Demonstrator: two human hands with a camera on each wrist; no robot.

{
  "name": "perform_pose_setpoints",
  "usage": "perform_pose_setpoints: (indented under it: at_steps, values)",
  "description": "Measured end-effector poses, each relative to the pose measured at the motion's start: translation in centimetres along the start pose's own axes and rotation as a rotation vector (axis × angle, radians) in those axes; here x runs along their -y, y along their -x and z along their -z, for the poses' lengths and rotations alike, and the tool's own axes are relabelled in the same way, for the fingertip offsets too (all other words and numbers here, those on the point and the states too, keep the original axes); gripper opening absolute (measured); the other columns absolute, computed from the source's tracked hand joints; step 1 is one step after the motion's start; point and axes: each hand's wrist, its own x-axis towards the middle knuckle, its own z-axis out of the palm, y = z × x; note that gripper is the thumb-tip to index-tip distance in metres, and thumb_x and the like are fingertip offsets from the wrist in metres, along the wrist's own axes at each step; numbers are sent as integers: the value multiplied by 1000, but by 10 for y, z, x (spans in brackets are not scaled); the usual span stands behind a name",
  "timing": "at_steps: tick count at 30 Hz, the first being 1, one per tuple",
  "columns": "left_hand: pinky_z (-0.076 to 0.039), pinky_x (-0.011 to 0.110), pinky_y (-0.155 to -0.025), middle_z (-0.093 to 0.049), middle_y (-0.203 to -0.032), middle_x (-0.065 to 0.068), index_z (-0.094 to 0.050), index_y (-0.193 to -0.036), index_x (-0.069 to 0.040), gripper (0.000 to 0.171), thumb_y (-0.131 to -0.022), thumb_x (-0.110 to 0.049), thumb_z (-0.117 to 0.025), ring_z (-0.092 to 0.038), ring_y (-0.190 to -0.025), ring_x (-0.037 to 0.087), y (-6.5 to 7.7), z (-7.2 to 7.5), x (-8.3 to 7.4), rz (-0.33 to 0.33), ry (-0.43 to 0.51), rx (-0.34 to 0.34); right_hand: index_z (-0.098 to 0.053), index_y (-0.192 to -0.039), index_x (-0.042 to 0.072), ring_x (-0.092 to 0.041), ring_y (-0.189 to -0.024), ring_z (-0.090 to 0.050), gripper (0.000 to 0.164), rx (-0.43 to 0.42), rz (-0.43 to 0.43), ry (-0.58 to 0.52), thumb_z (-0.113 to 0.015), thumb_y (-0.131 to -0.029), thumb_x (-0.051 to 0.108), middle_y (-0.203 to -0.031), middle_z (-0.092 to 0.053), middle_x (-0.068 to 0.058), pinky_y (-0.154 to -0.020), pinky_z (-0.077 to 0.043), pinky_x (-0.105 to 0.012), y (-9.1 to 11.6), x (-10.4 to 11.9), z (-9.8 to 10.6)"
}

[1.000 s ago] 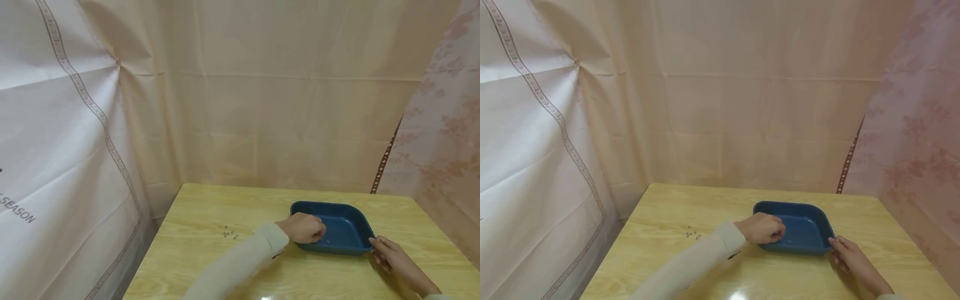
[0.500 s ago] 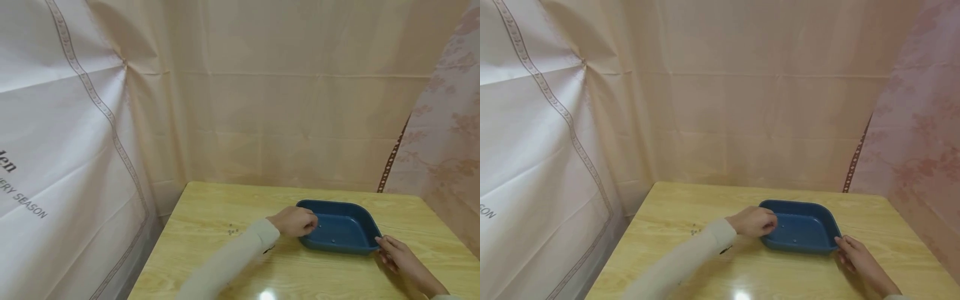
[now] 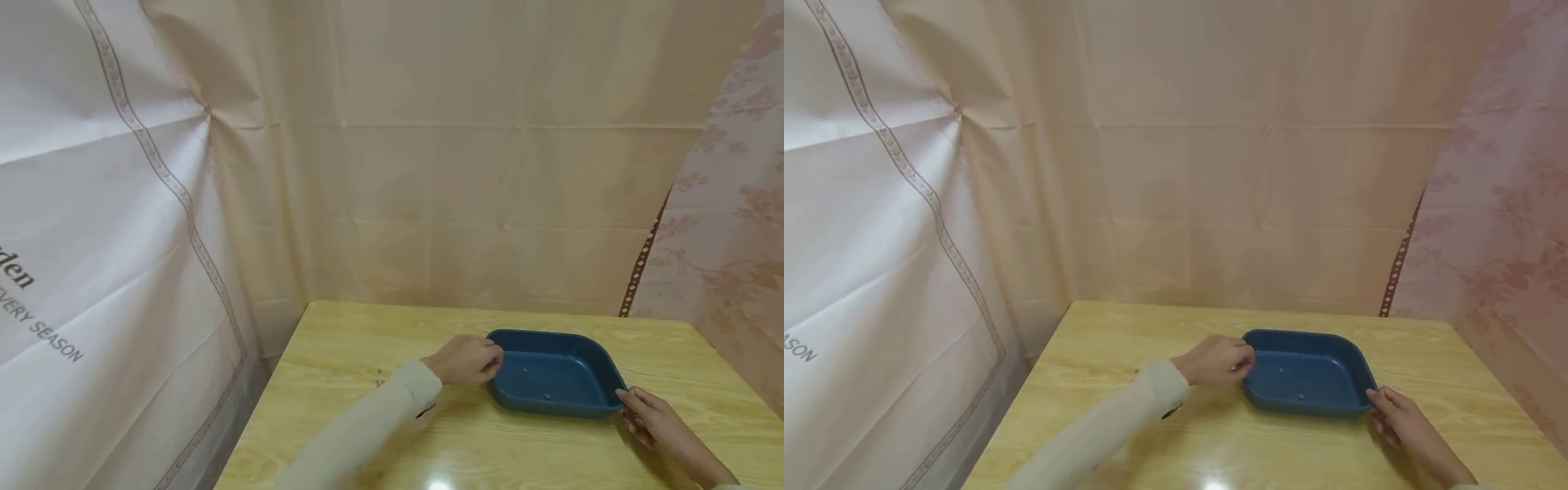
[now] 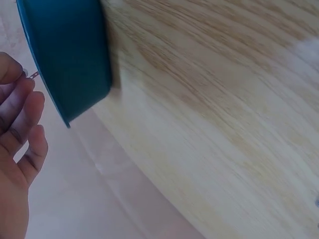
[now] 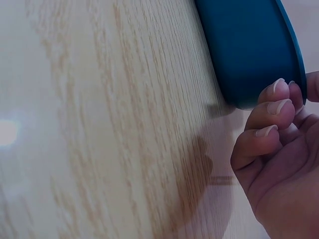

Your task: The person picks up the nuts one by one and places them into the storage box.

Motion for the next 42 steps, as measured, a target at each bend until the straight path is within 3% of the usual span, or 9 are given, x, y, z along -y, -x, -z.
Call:
perform_pose_setpoints:
  at_steps: [23, 29, 42]
  values:
    - [-37, 12, -58, -59, -86, -13, -66, -93, -24, 9, -101, -22, -63, -46, -68, -4, 48, -2, 22, 53, -28, 17, -46, -88, 3, -12, -55, -43, 50, -23, 0, -11, -35, -112, 45, -71, -47, -1, -51, -44, -34, -6, -5, -2]
    - [-38, 12, -59, -58, -85, -14, -68, -94, -24, 7, -99, -21, -65, -46, -68, -4, 64, -4, 28, 83, -28, 22, -46, -88, 7, -12, -58, -44, 47, -15, -42, -17, -36, -112, 45, -73, -47, 0, -54, -43, -31, -6, -7, -2]
    - [-37, 11, -59, -60, -84, -13, -68, -94, -22, 10, -101, -17, -63, -46, -66, -4, 100, -3, 45, 126, -22, 27, -46, -86, 5, -14, -54, -42, 48, -52, -40, -59, -39, -111, 46, -75, -50, -3, -50, -45, -33, -7, -6, -5]
